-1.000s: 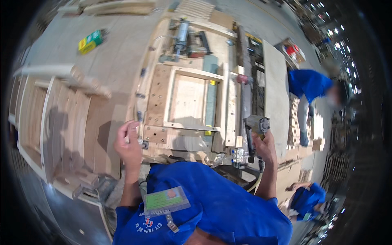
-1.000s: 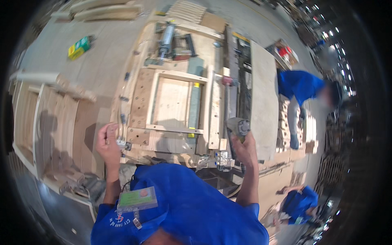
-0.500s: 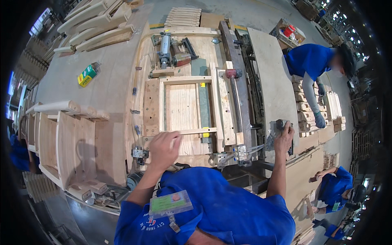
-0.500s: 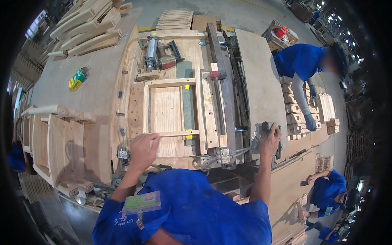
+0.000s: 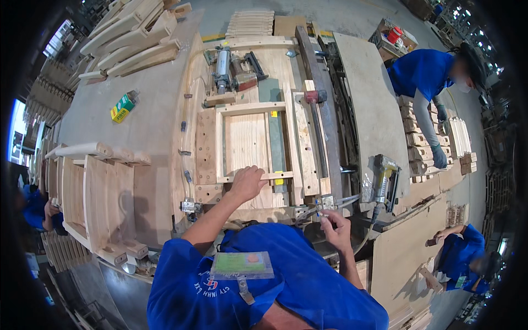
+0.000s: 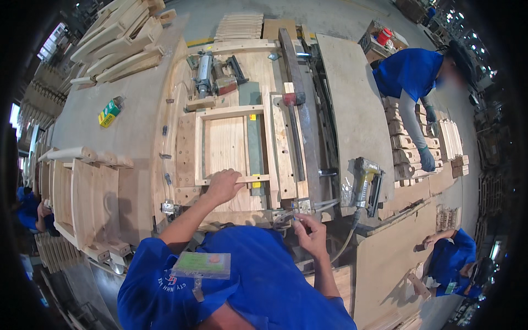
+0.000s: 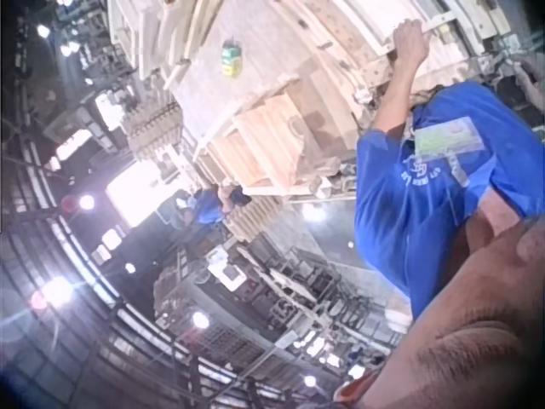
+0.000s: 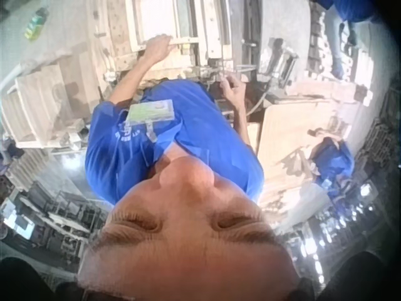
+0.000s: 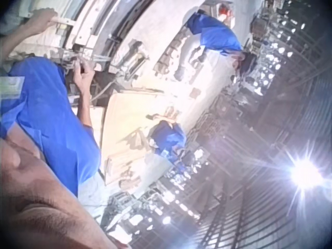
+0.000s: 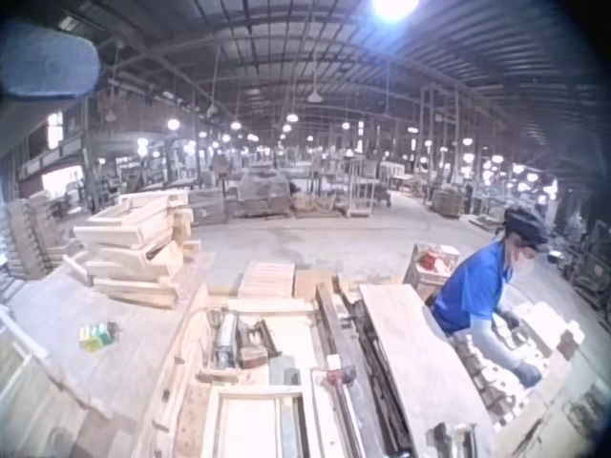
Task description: The person assembles wooden chair frames on a workbench. They place wooden slats into a jig, use a pneumatic nail gun to fasten joints, and repeatedly flip and reposition the frames to access different sides. Completed frames are moved aside while new pieces are brought into the jig for assembly.
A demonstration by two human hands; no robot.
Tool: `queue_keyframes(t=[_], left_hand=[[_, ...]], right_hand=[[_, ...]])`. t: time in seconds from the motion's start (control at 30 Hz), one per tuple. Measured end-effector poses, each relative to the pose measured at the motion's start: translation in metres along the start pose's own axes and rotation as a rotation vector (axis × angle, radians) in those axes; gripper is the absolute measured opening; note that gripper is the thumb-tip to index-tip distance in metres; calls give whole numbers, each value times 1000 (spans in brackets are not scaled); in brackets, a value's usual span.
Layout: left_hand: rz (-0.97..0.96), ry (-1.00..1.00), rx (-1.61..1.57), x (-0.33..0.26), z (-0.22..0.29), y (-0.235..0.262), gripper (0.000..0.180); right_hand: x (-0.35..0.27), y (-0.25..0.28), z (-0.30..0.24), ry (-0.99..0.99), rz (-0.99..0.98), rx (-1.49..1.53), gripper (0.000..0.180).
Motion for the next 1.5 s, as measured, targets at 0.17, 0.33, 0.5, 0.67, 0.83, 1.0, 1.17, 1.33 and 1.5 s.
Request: queue_keyframes(t=[0.17,0.33,0.5,0.67,0.83,1.0,1.17,1.33,1.5], left_hand=[[-5,-29,32,1,0,-5,30],[-122,-47,56,8,2,-8,33],[-237,-56,6,13,-2,-8,35],[-298,-96,-28,17,-4,-12,42],[-293,-125,-40,15,-1,-14,40],[-195,-151,-60,8,3,-7,39],[-160,-169,-39,4,0,-1,38],[-170,-223,-46,10,7,2,37],[-105,-233,-40,-4,4,-4,39]], right_hand=[[36,-27,-49,83,-217,-227,30],[95,-37,-63,46,-239,-404,40],[151,-51,-79,141,-224,-490,39],[198,-59,-98,422,-225,-1049,57],[223,-95,-93,418,-441,-1268,72],[229,-141,-43,1019,-618,-1433,61],[247,-174,-44,1028,-950,-1597,33],[264,-172,-44,1070,-1149,-1641,31],[312,-145,-103,790,-749,-1172,47]])
Point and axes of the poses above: each hand's wrist, its own x-axis towards the middle knuckle, its own y-axis out of the back of the hand, z = x × y, the point moved 8 cm from there along x, towards the middle knuckle, and after that the axes turned 8 degrees about x, right-handed, at the moved point
